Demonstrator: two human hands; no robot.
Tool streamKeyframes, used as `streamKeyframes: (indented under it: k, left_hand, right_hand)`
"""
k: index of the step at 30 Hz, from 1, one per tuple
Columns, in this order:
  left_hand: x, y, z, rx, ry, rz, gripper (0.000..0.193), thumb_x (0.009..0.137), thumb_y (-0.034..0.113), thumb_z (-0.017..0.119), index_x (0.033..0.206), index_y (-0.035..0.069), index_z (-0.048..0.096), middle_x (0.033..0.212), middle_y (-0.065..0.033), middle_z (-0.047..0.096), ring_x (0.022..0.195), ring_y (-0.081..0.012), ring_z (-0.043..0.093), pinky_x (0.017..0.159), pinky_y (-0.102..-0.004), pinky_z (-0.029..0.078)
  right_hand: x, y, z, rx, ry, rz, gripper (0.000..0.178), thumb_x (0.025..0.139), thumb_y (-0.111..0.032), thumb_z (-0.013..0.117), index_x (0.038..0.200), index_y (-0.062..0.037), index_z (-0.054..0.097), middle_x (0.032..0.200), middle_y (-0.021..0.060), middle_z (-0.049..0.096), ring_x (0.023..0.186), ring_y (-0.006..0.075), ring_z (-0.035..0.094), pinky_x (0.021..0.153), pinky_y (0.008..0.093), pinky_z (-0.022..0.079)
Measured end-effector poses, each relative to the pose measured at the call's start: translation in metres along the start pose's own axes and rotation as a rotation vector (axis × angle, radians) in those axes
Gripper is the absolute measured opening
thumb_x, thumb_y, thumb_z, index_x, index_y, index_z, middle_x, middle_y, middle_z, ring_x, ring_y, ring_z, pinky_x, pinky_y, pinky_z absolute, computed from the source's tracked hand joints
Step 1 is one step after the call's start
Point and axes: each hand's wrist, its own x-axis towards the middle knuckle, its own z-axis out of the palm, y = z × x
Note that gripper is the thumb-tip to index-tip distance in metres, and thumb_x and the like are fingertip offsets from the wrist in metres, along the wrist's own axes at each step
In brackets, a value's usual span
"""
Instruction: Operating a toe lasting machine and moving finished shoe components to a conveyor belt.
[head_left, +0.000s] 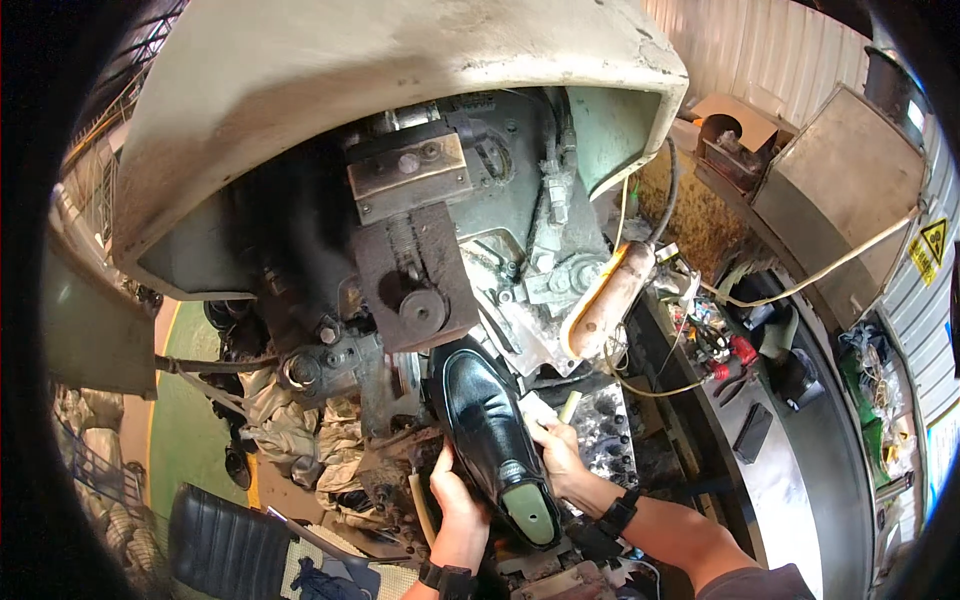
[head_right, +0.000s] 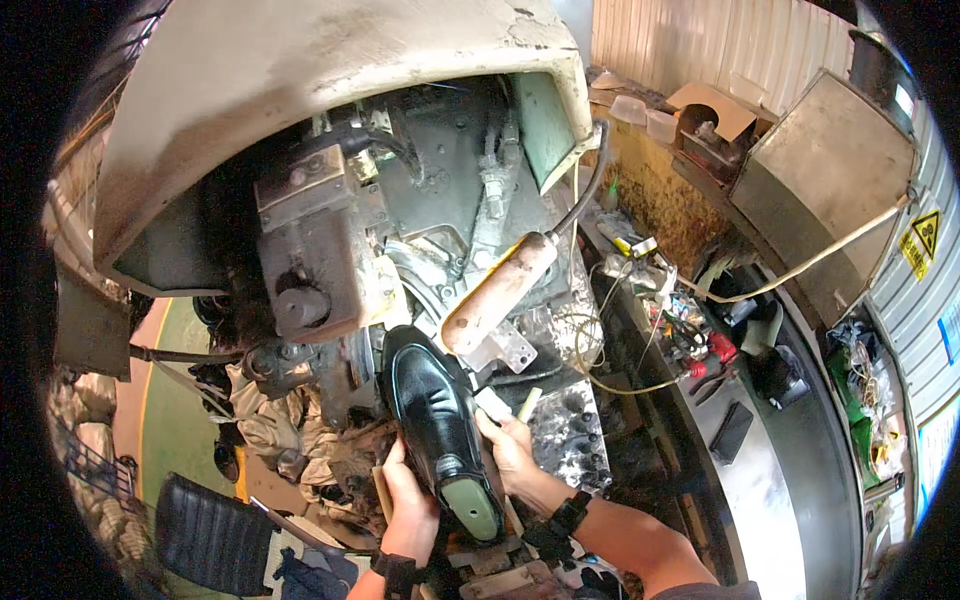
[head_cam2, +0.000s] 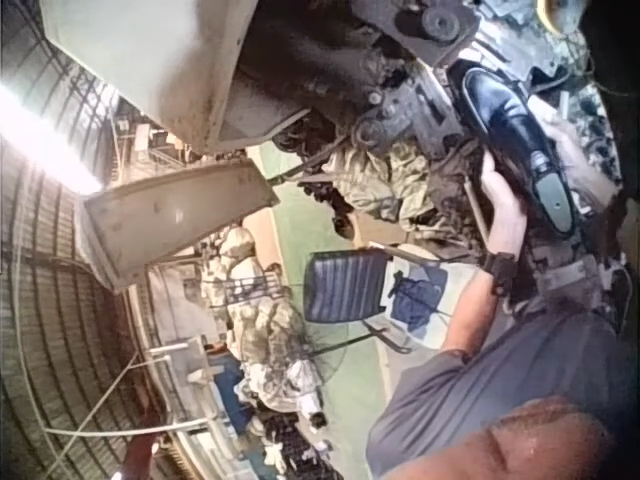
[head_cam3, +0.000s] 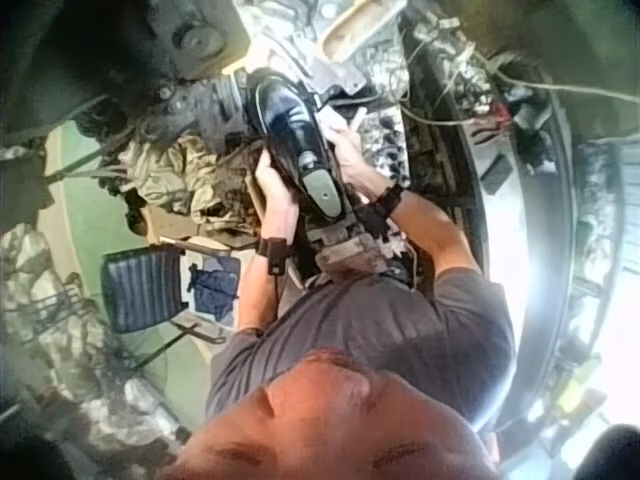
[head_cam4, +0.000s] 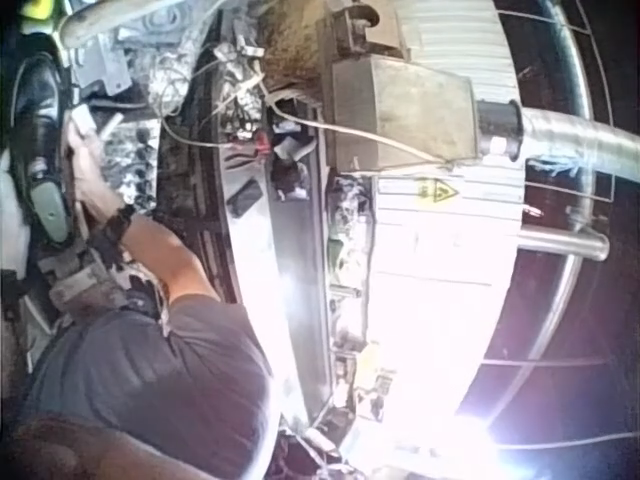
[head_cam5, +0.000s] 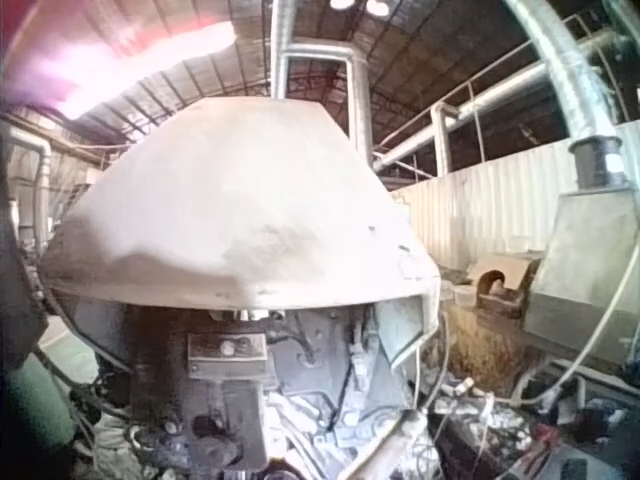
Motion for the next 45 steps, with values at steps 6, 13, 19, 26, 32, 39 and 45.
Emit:
streamKeyframes:
  k: [6, 13, 19, 26, 32, 39, 45]
  left_hand:
    - [0.01, -0.017, -0.003, 0.179, 0.163, 0.292, 0.035, 0.107, 0.031, 0.057, 0.117, -0.001, 0.068, 0.11, -0.0104, 0.073, 0.094, -0.0238, 0.071, 0.084, -0.0378, 0.058]
    - [0.011, -0.014, 0.001, 0.208, 0.269, 0.343, 0.034, 0.106, 0.029, 0.06, 0.112, -0.003, 0.07, 0.106, -0.0111, 0.073, 0.088, -0.0221, 0.07, 0.078, -0.0364, 0.059]
    - [0.004, -0.005, 0.009, 0.186, 0.287, 0.231, 0.042, 0.104, 0.035, 0.062, 0.119, -0.005, 0.068, 0.113, -0.0113, 0.072, 0.091, -0.0229, 0.071, 0.08, -0.0379, 0.059]
    - [0.017, 0.018, -0.06, 0.73, 0.359, 0.45, 0.041, 0.102, 0.038, 0.066, 0.113, -0.002, 0.068, 0.105, -0.0089, 0.072, 0.086, -0.0198, 0.07, 0.081, -0.0356, 0.059]
    - [-0.042, 0.076, -0.268, 1.041, 0.795, 0.449, 0.025, 0.095, 0.019, 0.07, 0.107, -0.003, 0.07, 0.082, -0.0057, 0.068, 0.071, -0.0144, 0.064, 0.062, -0.027, 0.048]
    - [-0.062, -0.02, -0.394, 0.841, 0.572, 0.029, 0.025, 0.086, 0.001, 0.074, 0.109, -0.008, 0.073, 0.091, -0.0134, 0.074, 0.073, -0.0221, 0.07, 0.067, -0.0344, 0.056]
    - [-0.068, -0.001, -0.367, 0.877, 0.661, -0.158, 0.035, 0.086, -0.005, 0.069, 0.12, -0.004, 0.067, 0.102, -0.014, 0.073, 0.089, -0.0293, 0.07, 0.081, -0.0399, 0.057]
  right_hand:
    - [0.015, 0.003, -0.006, 0.003, -0.053, -0.085, 0.027, 0.101, -0.008, 0.066, 0.127, -0.0007, 0.064, 0.109, 0.0068, 0.074, 0.09, 0.0141, 0.072, 0.079, 0.0295, 0.061]
    - [0.016, 0.008, -0.003, 0.001, 0.016, -0.064, 0.028, 0.099, -0.011, 0.07, 0.124, 0.0016, 0.067, 0.109, 0.0081, 0.075, 0.088, 0.0142, 0.072, 0.076, 0.0292, 0.06]
    - [0.009, 0.014, -0.008, 0.024, 0.008, -0.068, 0.029, 0.099, -0.018, 0.072, 0.121, -0.0004, 0.067, 0.102, 0.0041, 0.073, 0.083, 0.0122, 0.068, 0.072, 0.0286, 0.057]
    - [-0.005, -0.031, -0.034, -0.19, -0.013, 0.146, 0.031, 0.105, -0.018, 0.06, 0.13, -0.0009, 0.055, 0.106, 0.0146, 0.072, 0.083, 0.0211, 0.072, 0.074, 0.0331, 0.061]
    - [-0.049, -0.089, -0.242, -0.665, 0.402, -0.076, 0.054, 0.1, -0.02, 0.065, 0.138, 0.0114, 0.042, 0.109, 0.0244, 0.072, 0.097, 0.031, 0.074, 0.089, 0.0404, 0.061]
    - [-0.091, 0.038, -0.394, -0.506, 0.787, 0.25, 0.02, 0.086, -0.002, 0.072, 0.1, -0.0064, 0.058, 0.08, 0.0091, 0.065, 0.059, 0.0222, 0.063, 0.052, 0.0349, 0.052]
    - [-0.094, 0.043, -0.37, -0.296, 0.759, 0.223, 0.02, 0.086, -0.003, 0.074, 0.103, -0.0001, 0.063, 0.086, 0.0091, 0.066, 0.071, 0.0234, 0.065, 0.06, 0.0407, 0.051]
